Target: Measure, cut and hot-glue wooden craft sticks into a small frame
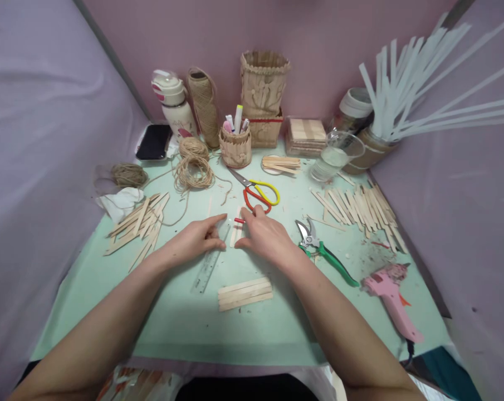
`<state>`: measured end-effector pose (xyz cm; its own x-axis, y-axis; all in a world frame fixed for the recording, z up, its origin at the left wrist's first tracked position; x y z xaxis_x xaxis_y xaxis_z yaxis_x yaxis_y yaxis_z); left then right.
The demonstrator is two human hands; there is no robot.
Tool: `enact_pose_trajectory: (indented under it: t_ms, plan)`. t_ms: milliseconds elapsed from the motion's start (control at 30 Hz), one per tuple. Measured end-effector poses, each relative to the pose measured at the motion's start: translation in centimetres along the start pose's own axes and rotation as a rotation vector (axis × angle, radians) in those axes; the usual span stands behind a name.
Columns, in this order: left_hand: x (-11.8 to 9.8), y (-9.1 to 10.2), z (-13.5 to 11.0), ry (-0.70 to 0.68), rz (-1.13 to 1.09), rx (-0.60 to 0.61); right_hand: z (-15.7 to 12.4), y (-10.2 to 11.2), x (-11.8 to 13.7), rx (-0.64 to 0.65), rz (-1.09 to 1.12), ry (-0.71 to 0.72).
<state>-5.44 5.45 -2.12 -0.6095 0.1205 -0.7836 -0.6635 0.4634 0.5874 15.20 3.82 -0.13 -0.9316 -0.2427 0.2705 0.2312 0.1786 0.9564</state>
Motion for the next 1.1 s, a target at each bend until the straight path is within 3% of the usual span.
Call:
enact_pose_trajectory:
  t_ms: [100, 333, 467, 767, 1100]
  plan:
    - [-0.3, 0.1, -0.2, -0.045, 0.121, 0.036, -0.7, 0.3, 0.0, -0.003, 0.019, 0.007]
    - [-1.5, 0.3, -0.9, -0.09, 0.396, 0.049, -0.9, 0.0, 1.1, -0.019, -0.066, 0.172]
    - [-1.0, 0.0, -1.3, -0.104, 0.451, 0.026, -0.8, -0.7, 1.8, 0.014, -0.141, 0.12]
    - [-0.4, 0.0, -2.0, -0.072, 0.387, 0.001, -0.3, -1.1, 3.1, 0.035, -0.168, 0.034]
    - [-0.1, -0.4, -2.2, -0.021, 0.242, -0.088, -0.4, -1.1, 2.7, 0.025, -0.141, 0.048]
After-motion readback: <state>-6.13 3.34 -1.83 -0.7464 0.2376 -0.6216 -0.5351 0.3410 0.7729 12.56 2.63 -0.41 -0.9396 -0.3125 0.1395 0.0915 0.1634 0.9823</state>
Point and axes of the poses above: each hand's wrist, its own z-axis towards the middle knuckle, its own y-axis out of the back of the hand, x = y × z, the point moved 1 cm from there along z, towards the middle knuckle, and after that the axes turned 8 degrees about -x, right-handed, at the moved point
